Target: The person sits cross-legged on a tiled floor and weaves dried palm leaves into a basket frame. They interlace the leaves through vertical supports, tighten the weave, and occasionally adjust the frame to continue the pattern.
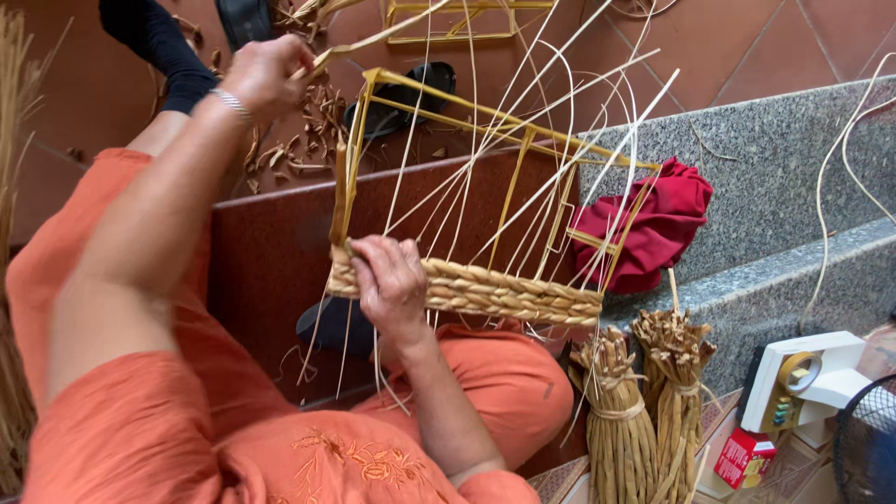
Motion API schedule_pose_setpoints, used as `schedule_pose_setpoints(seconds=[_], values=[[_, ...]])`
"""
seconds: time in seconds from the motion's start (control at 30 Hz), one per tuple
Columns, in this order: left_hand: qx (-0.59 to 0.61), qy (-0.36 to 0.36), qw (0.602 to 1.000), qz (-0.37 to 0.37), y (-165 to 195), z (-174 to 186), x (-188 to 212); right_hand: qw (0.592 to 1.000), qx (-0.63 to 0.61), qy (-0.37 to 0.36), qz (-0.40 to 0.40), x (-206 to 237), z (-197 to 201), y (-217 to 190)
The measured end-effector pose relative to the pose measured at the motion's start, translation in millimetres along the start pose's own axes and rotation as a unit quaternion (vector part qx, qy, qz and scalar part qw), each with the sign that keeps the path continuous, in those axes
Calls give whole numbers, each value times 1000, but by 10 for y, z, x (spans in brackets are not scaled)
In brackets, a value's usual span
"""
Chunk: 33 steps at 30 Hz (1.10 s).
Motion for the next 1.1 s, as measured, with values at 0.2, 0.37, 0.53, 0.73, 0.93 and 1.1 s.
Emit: schedule_pose_setpoints(seconds=[0.2, 0.37, 0.53, 0.73, 0.93, 1.1], values=[[279, -69, 946, 150, -534, 660, 1896, 999, 33, -31, 8, 131, -210, 180], [522, 19, 849, 79, -754, 1168, 3591, 998, -12, -60, 5, 71, -192, 208], [484, 104, 861, 117, -653, 1211, 4081, 991, -49, -125, -23, -44, -199, 92], [229, 216, 940, 131, -327, 1176, 3701, 964, -140, -185, -127, -94, -233, 154], [-11, 122, 989, 88, 283, 1070, 3074, 931, -207, -200, -222, -96, -254, 337], [82, -144, 978, 124, 574, -73, 2266, 935, -159, -203, -242, -194, -201, 266]])
Point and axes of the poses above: each hand's wrist, its own x-axis away from the middle knuckle, its own z-axis out of the back of the hand, y = z × x, the point moved 6 cm from there along -x, towards the middle knuckle, and after that the axes turned 11 degrees about -z, right-handed, at the moved point
